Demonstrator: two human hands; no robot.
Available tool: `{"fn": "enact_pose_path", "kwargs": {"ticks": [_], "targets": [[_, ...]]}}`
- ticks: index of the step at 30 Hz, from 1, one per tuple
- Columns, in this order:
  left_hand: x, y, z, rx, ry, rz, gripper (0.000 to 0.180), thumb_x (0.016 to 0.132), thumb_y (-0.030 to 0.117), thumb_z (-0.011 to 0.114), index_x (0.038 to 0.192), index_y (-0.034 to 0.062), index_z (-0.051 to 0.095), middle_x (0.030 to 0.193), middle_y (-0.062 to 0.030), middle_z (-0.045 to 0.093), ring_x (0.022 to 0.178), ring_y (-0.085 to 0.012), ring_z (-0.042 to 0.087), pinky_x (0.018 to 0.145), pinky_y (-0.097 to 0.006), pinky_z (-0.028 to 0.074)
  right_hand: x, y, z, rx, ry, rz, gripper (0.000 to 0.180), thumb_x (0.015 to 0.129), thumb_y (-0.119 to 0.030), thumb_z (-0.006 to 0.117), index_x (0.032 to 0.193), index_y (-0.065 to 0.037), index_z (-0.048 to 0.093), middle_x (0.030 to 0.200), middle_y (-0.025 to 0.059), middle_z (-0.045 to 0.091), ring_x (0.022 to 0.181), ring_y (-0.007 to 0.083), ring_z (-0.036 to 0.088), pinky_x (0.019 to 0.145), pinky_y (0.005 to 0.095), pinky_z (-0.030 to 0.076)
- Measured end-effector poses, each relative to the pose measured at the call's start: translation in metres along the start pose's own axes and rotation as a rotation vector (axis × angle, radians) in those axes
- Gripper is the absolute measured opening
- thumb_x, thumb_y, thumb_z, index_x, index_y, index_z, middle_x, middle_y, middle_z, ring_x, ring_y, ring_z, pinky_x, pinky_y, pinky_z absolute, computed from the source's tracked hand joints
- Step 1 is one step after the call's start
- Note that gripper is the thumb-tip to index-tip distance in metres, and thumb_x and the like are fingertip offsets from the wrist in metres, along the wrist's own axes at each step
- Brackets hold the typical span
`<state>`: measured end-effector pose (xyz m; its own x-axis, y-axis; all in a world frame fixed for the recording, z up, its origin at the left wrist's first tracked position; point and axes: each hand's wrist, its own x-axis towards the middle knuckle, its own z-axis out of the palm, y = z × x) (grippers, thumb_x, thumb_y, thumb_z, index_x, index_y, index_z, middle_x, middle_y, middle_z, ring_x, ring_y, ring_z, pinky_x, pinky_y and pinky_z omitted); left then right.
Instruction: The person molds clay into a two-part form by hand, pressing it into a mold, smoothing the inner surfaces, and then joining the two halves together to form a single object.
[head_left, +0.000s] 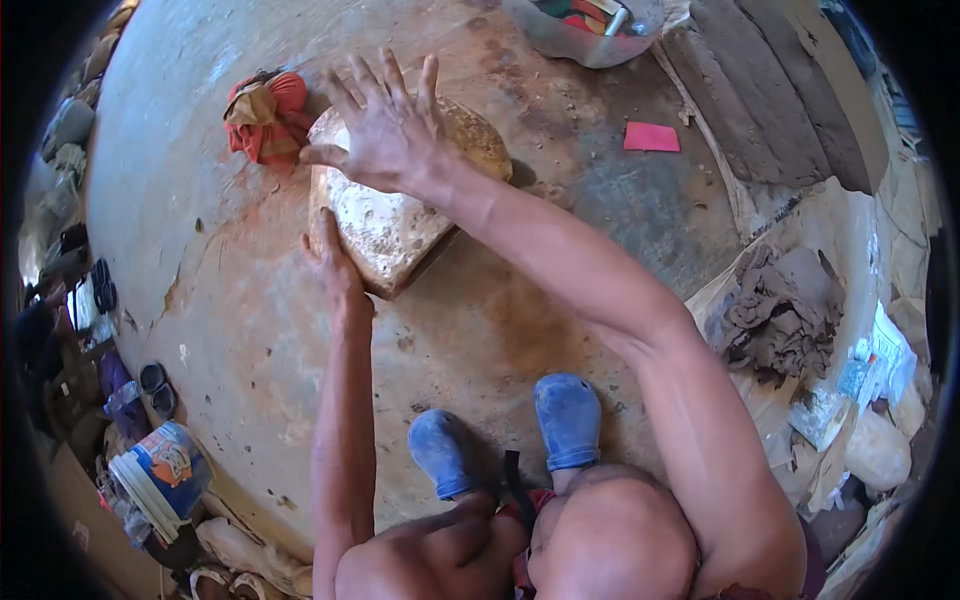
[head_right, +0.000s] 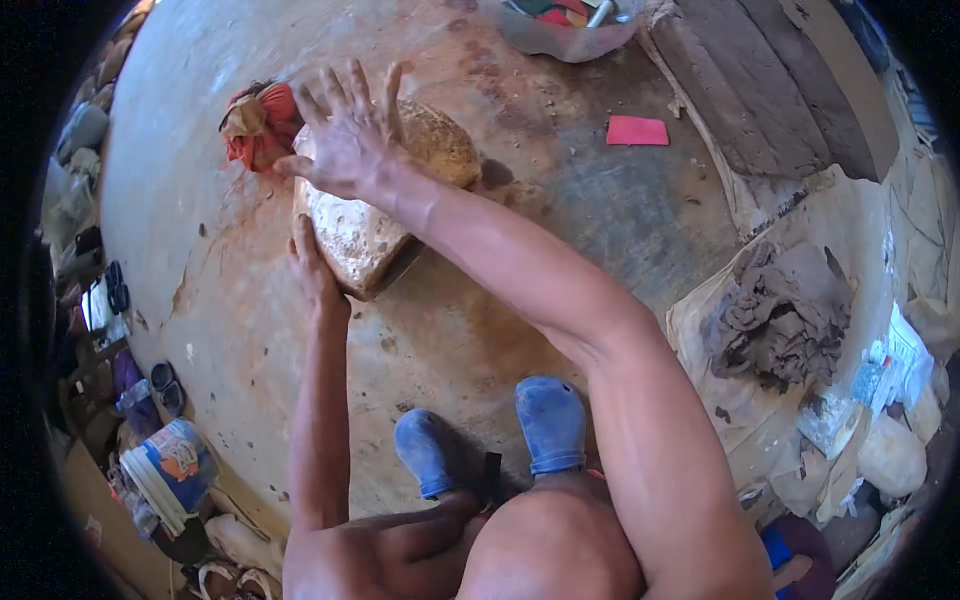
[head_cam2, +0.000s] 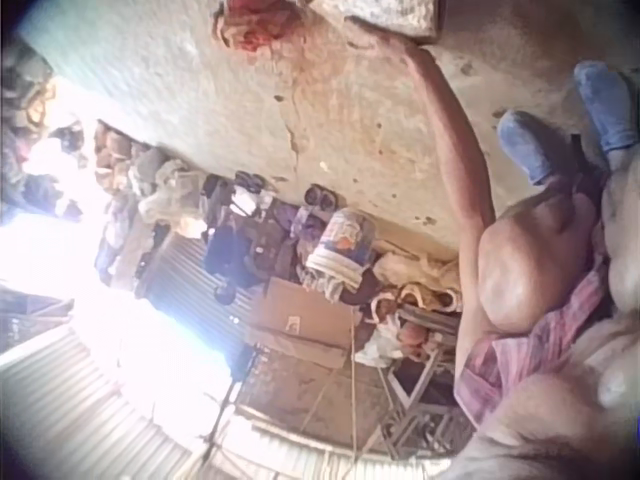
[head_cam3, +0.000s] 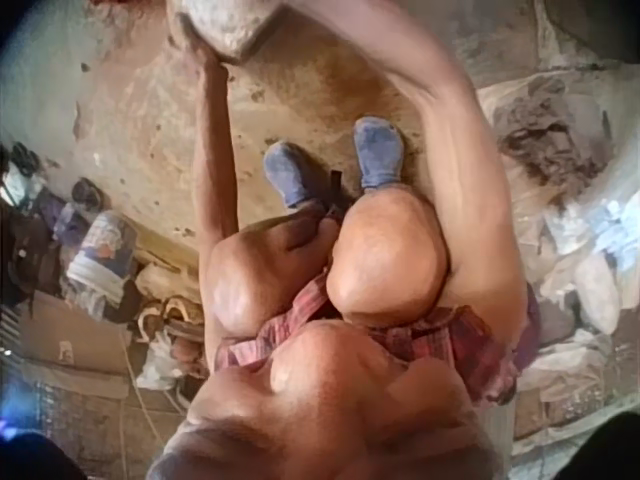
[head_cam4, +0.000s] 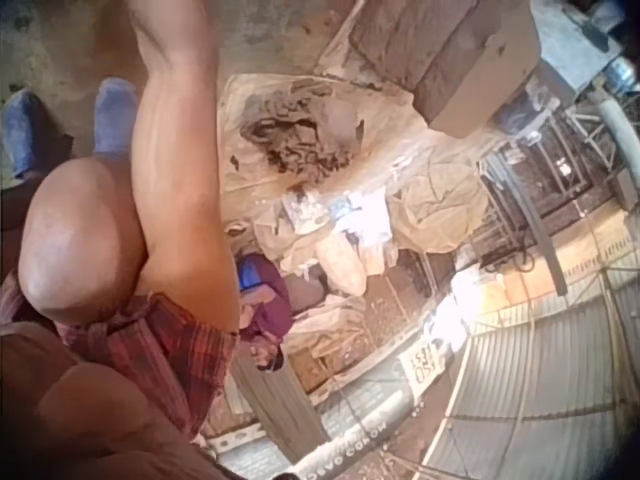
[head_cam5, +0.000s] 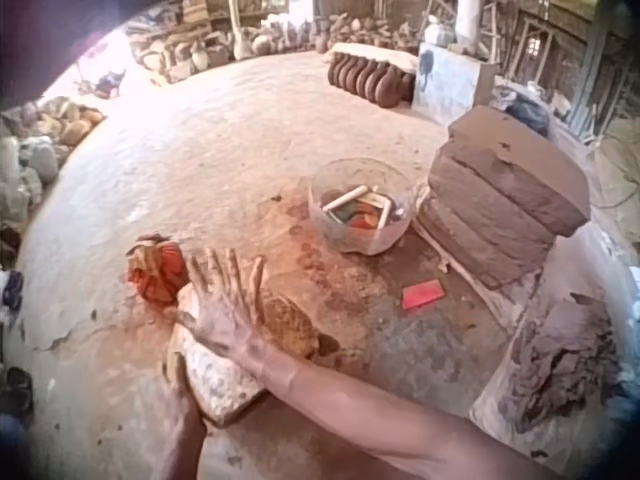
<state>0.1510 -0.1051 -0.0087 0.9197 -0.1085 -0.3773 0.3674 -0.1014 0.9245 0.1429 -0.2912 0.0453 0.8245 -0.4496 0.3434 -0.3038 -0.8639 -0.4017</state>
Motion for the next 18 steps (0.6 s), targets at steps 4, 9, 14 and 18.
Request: {"fn": "enact_pose_path", "kwargs": {"ticks": [4,9,14,18], "targets": [[0.011,-0.016,-0.026,-0.029,0.047,0.026,0.109,0.094,0.059,0.074,0.163,-0.004,0.019,0.147,-0.0246,0.051,0.13,-0.0285,0.055,0.11,-0.04,0.045,0.008,-0.053,-0.038,0.126,0.071,-0.024,0.103,0.094,-0.086,0.03,0.168,-0.014,0.026,0.173,0.0163,0.025,0.161,0.0416,0.016,0.123,0.0763,0.005],[0.023,-0.018,-0.023,0.063,0.021,0.036,0.106,0.094,0.067,0.069,0.159,-0.0064,0.028,0.144,-0.0254,0.053,0.126,-0.03,0.058,0.106,-0.041,0.047,-0.023,-0.034,0.033,-0.045,0.061,-0.112,0.1,0.1,-0.078,0.027,0.167,-0.003,0.021,0.173,0.0163,0.025,0.16,0.0423,0.018,0.124,0.0751,0.007],[0.014,-0.01,-0.016,0.226,0.104,0.027,0.107,0.094,0.068,0.066,0.161,-0.0066,0.027,0.15,-0.0288,0.05,0.131,-0.0341,0.056,0.108,-0.041,0.047,-0.071,-0.02,-0.038,0.237,0.213,0.052,0.084,0.103,-0.055,0.054,0.155,0.01,0.04,0.161,0.0266,0.044,0.153,0.0468,0.034,0.122,0.0703,0.021],[0.041,-0.017,-0.02,0.314,-0.087,0.131,0.093,0.097,0.055,0.069,0.166,0.007,0.028,0.162,-0.0208,0.038,0.142,-0.0345,0.047,0.113,-0.047,0.044,-0.188,0.006,-0.086,0.242,0.229,0.094,0.064,0.098,-0.033,0.07,0.148,0.005,0.054,0.157,0.0264,0.049,0.148,0.049,0.041,0.121,0.0627,0.03]]}}
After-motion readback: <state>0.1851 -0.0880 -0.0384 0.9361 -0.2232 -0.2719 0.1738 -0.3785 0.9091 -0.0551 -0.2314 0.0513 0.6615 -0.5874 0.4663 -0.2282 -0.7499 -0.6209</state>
